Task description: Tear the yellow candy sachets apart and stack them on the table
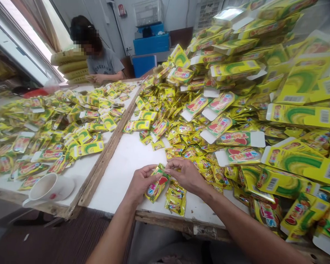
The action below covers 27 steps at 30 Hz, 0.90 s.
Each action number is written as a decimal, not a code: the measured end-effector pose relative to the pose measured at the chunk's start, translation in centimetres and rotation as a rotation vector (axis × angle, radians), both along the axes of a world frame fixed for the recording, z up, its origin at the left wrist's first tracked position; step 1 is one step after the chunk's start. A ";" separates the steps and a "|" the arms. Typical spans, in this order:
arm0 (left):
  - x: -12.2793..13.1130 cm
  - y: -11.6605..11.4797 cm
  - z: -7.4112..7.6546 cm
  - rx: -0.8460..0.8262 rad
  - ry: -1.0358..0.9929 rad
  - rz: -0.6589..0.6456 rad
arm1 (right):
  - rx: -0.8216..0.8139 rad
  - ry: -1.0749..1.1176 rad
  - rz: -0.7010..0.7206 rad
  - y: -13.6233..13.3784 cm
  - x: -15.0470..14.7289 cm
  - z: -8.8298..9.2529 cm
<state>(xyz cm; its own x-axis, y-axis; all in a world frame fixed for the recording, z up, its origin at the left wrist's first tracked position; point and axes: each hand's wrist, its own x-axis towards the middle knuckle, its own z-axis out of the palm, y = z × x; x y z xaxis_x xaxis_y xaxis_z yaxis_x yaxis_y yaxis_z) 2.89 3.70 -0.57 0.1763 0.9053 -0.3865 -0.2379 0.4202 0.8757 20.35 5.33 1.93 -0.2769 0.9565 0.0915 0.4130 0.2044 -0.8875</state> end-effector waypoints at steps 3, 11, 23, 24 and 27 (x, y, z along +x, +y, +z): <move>0.1 0.1 0.3 0.012 -0.004 0.037 | -0.036 0.046 -0.019 -0.1 0.2 -0.1; 0.3 0.2 1.0 0.039 0.015 0.100 | 0.076 -0.109 -0.110 -0.4 0.0 -0.1; 0.8 0.5 1.7 0.073 -0.010 0.056 | -0.042 0.026 -0.023 -0.7 -0.3 0.0; 0.9 0.5 1.8 0.089 -0.008 0.039 | -0.030 0.031 -0.070 -0.6 -0.3 -0.2; 1.2 0.5 2.2 0.161 0.036 -0.053 | 0.003 0.067 -0.222 -0.1 0.2 -0.6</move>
<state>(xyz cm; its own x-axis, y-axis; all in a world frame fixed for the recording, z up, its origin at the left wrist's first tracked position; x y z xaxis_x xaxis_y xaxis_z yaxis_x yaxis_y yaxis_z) 4.08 4.23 1.62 0.2141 0.9457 -0.2444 -0.1860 0.2851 0.9403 20.53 5.18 1.33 -0.0525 0.9931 0.1052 0.3881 0.1173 -0.9141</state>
